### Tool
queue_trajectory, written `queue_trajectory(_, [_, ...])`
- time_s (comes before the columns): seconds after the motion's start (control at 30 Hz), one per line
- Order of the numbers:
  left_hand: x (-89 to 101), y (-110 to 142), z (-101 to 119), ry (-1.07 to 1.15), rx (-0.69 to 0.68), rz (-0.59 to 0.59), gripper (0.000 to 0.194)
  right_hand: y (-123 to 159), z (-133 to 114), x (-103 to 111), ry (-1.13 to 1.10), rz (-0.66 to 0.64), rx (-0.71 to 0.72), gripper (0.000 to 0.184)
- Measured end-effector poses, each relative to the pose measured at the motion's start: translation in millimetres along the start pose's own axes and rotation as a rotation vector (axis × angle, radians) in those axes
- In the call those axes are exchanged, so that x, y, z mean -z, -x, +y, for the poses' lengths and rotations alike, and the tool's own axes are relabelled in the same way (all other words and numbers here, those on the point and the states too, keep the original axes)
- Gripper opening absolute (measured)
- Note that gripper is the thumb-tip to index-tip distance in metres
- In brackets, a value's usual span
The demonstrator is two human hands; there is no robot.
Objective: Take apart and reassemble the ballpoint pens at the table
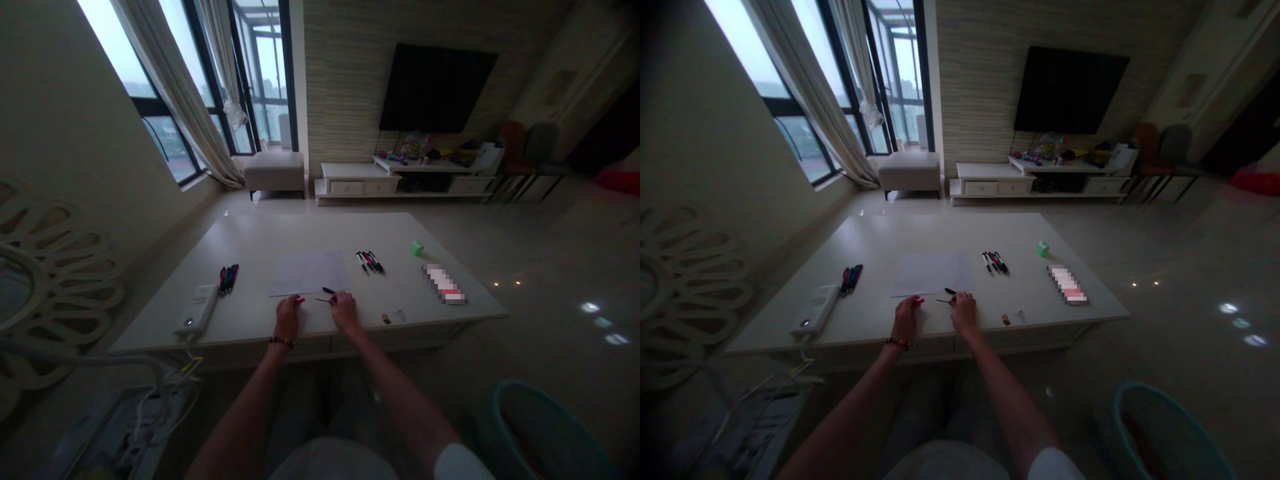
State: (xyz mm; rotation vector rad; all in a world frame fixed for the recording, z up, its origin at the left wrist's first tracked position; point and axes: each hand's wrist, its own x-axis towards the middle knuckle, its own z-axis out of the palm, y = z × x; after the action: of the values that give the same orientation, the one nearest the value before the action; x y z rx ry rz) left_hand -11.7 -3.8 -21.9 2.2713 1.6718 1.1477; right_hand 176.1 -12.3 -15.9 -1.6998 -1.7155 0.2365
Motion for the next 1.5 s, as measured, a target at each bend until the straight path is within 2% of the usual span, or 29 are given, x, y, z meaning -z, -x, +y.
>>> queue_trajectory(0.13, [2.3,1.6,1.9,-0.022,-0.01,-0.02,0.022,4.4,-0.3,13.3,-0.132,-0.065,0.127,0.013])
queue_trajectory(0.3, [3.4,3.7,4.0,-0.047,-0.019,-0.039,0.023,1.0,-13.0,25.7,-0.144,-0.067,0.222,0.014])
queue_trajectory(0.5, [4.3,5.7,3.9,-0.055,-0.073,-0.02,0.023,-5.0,-26.3,25.6,-0.12,-0.111,0.286,0.015])
queue_trajectory(0.8, [6.4,4.4,6.9,-0.044,-0.06,-0.027,0.024,-8.3,-18.6,30.7,-0.069,-0.09,0.285,0.016])
queue_trajectory(1.0, [10.3,7.3,11.9,-0.105,-0.156,-0.085,0.026,-9.2,-36.4,25.2,-0.051,-0.198,0.344,0.015])
queue_trajectory(1.17, [11.9,10.0,13.4,-0.161,-0.179,-0.14,0.03,-15.5,-42.9,26.5,-0.142,-0.245,0.294,0.022])
queue_trajectory(1.3, [12.6,11.4,16.2,-0.21,-0.242,-0.222,0.03,-18.3,-40.5,35.1,-0.193,-0.326,0.275,0.018])
queue_trajectory(1.5, [14.1,12.4,17.9,-0.284,-0.281,-0.221,0.023,-10.7,-48.5,25.2,-0.336,-0.365,0.087,0.016])
